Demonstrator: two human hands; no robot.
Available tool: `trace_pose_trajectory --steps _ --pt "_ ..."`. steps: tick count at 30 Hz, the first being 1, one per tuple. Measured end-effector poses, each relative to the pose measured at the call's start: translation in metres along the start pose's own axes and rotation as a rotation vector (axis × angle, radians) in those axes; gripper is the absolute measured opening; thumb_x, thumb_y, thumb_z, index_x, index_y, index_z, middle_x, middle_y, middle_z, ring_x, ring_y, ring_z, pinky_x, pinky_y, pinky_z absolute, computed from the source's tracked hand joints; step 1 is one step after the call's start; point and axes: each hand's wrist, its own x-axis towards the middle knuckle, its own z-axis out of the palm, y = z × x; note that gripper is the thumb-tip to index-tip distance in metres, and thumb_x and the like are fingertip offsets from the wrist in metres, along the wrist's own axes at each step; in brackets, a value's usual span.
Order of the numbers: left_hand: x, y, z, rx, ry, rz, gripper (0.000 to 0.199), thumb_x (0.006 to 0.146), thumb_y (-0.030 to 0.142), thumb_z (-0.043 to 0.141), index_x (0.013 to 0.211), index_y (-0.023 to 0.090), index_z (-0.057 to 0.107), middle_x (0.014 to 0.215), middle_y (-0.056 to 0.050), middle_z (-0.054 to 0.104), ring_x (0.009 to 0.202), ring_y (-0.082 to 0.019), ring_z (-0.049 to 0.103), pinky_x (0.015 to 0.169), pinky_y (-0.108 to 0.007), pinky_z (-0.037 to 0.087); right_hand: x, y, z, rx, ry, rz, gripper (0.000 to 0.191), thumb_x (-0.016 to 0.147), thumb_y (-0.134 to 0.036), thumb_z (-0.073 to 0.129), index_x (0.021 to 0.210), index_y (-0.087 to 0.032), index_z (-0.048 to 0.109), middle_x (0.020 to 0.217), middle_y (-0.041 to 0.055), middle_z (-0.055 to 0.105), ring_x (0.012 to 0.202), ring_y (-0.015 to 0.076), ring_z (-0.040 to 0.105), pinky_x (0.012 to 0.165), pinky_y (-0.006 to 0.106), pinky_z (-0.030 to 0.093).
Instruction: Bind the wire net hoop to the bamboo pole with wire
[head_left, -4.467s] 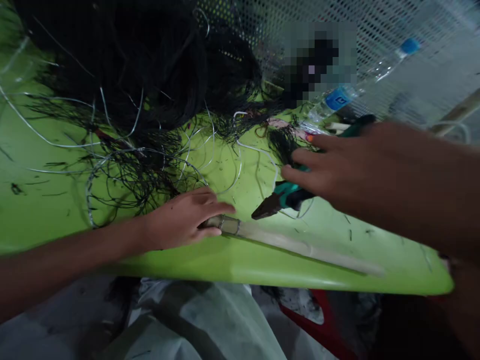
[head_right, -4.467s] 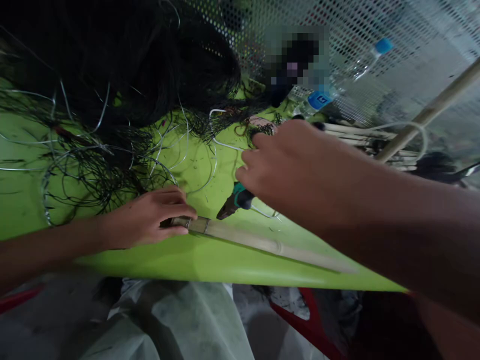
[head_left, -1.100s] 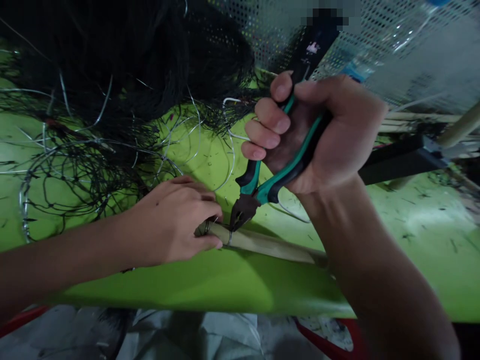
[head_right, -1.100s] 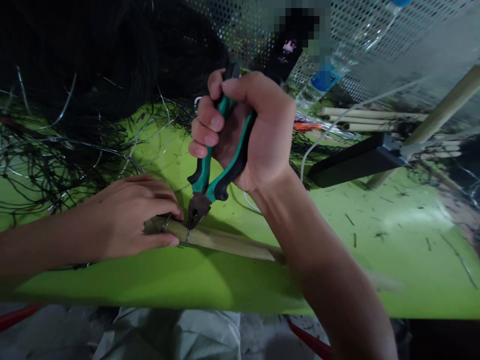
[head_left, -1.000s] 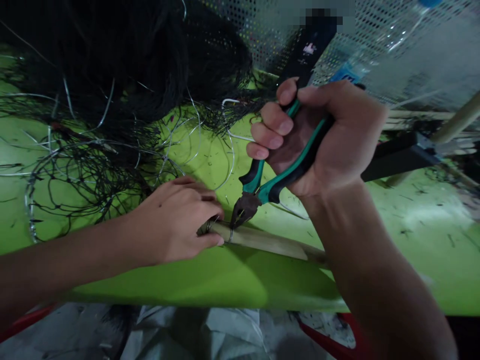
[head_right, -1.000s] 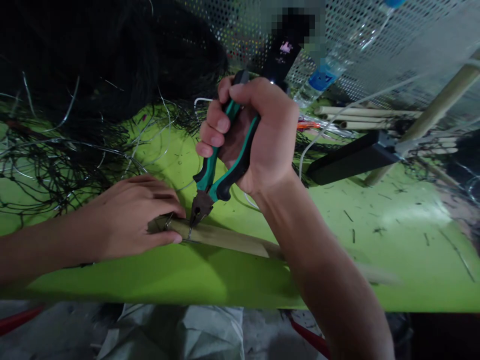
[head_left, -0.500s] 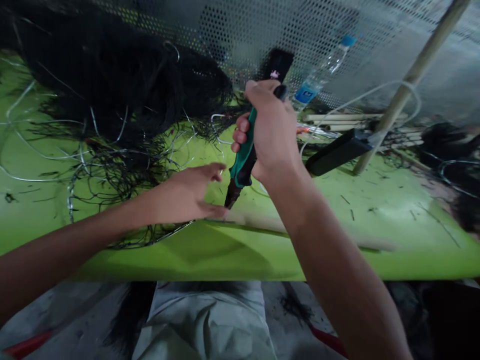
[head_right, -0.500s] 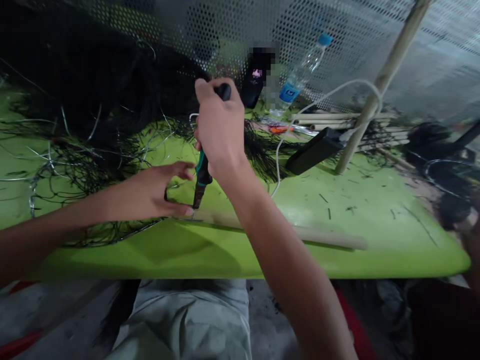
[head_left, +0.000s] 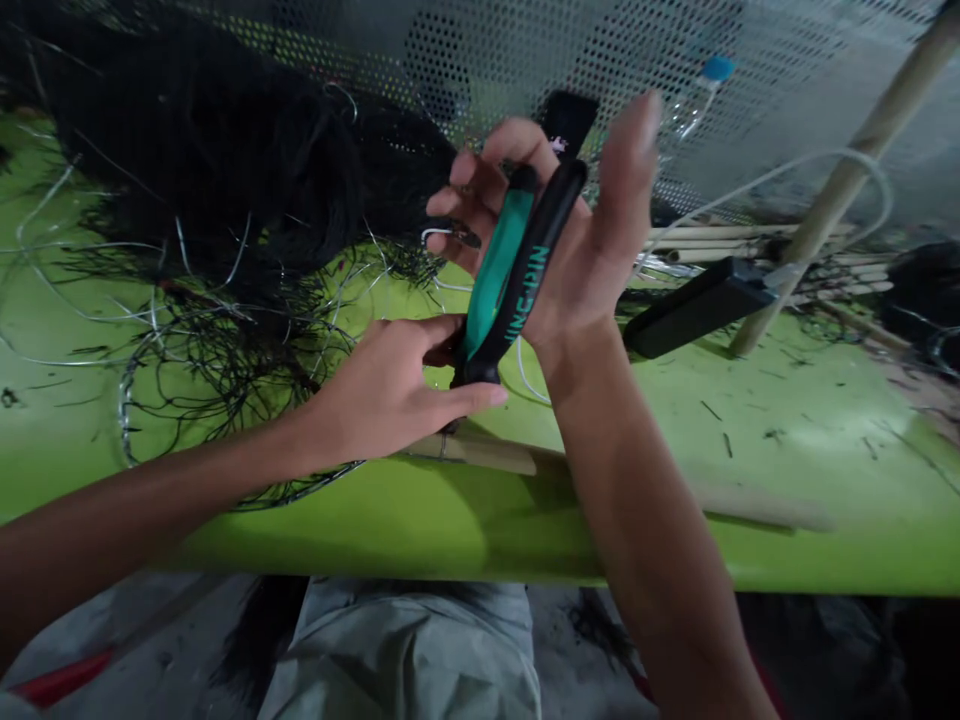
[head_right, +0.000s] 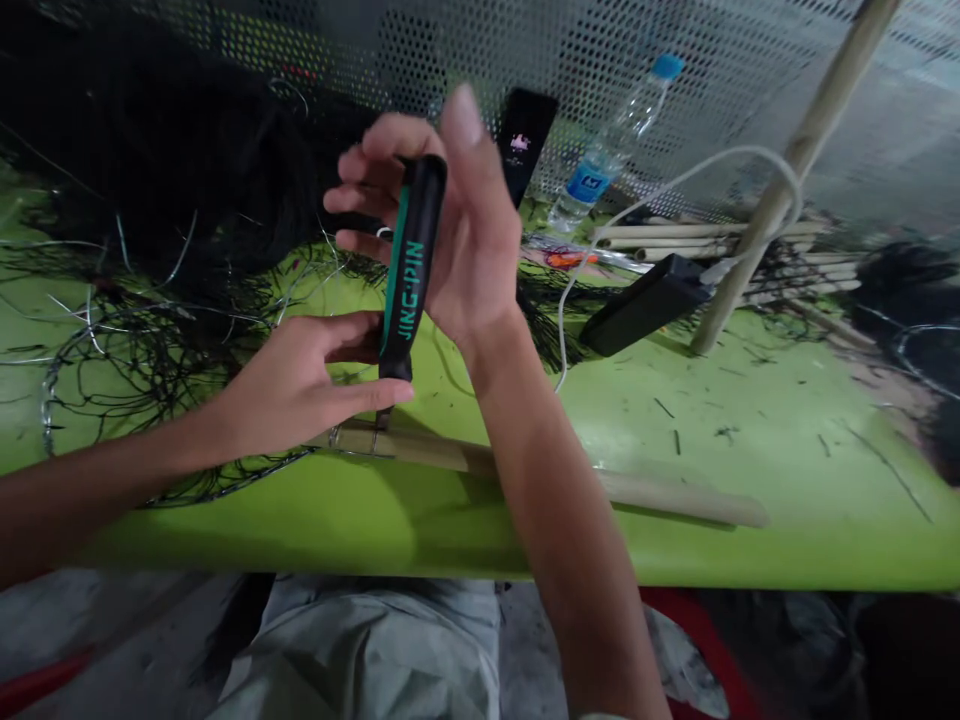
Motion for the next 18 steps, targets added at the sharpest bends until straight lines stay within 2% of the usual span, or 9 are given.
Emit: trace_pose_trajectory --steps 2,4,7,10,13,14,16,18 --pt "0.001 0.000 0.000 -0.013 -0.021 0.006 0.040 0.085 0.046 0.079 0.116 0.021 0.073 0.112 -0.003 0.079 0.103 -0.025 0.073 0.096 -0.039 0.059 0.003 -0.003 -0.007 0.081 -0.065 0.053 0.046 0.093 -0.067 0.038 0.104 -0.029 0.063 0.101 -0.0028 0.069 0.090 0.0158 0.068 0.083 0.032 0.062" --pt "0.002 0.000 0.000 -0.005 -0.041 0.019 0.038 0.085 0.047 0.079 0.112 0.020 0.074 0.112 -0.003 0.078 0.104 -0.025 0.073 0.097 -0.039 0.059 0.003 -0.004 -0.013 0.112 -0.120 0.087 0.049 0.087 -0.071 0.042 0.110 -0.033 0.063 0.092 -0.0038 0.070 0.071 0.0143 0.066 0.072 0.030 0.062" --pt "0.002 0.001 -0.001 0.022 -0.052 0.054 0.031 0.086 0.045 0.078 0.104 0.020 0.074 0.107 -0.002 0.078 0.106 -0.025 0.072 0.097 -0.038 0.059 0.004 0.005 -0.020 0.170 -0.243 0.144 0.044 0.082 -0.068 0.045 0.107 -0.036 0.063 0.070 -0.0069 0.060 0.045 0.0095 0.049 0.056 0.027 0.056" --pt "0.002 0.003 0.000 0.029 -0.059 0.102 0.025 0.088 0.043 0.078 0.098 0.020 0.073 0.104 -0.001 0.077 0.107 -0.024 0.072 0.098 -0.036 0.058 0.020 0.022 -0.032 0.315 -0.357 0.135 0.050 0.074 -0.074 0.048 0.099 -0.033 0.060 0.057 -0.0079 0.044 0.039 0.0075 0.038 0.054 0.026 0.052" --pt "0.001 0.002 0.000 0.055 -0.064 0.117 0.026 0.089 0.043 0.077 0.097 0.019 0.072 0.106 -0.002 0.076 0.103 -0.023 0.072 0.096 -0.035 0.059 0.038 0.035 -0.043 0.332 -0.520 0.088 0.065 0.053 -0.082 0.063 0.090 -0.029 0.056 0.052 -0.0087 0.034 0.039 0.0071 0.037 0.053 0.026 0.052" --pt "0.001 0.002 -0.001 0.058 -0.062 0.120 0.027 0.088 0.044 0.077 0.096 0.018 0.072 0.105 -0.002 0.076 0.101 -0.023 0.072 0.095 -0.035 0.059 0.039 0.037 -0.044 0.323 -0.576 0.071 0.064 0.054 -0.082 0.063 0.088 -0.028 0.055 0.052 -0.0085 0.033 0.039 0.0081 0.040 0.051 0.025 0.050" --pt "0.001 0.000 -0.001 0.032 -0.068 0.120 0.027 0.088 0.044 0.077 0.099 0.019 0.073 0.102 -0.002 0.076 0.099 -0.023 0.072 0.094 -0.035 0.060 0.034 0.034 -0.040 0.326 -0.590 0.043 0.050 0.072 -0.074 0.055 0.085 -0.026 0.055 0.052 -0.0077 0.037 0.039 0.0101 0.046 0.047 0.024 0.047" --pt "0.002 -0.002 -0.002 -0.022 -0.089 0.116 0.028 0.089 0.041 0.076 0.108 0.020 0.073 0.106 -0.001 0.076 0.103 -0.023 0.073 0.097 -0.035 0.060 0.020 0.027 -0.029 0.357 -0.473 0.035 0.036 0.093 -0.055 0.039 0.083 -0.023 0.054 0.054 -0.0069 0.043 0.040 0.0101 0.050 0.044 0.022 0.043"
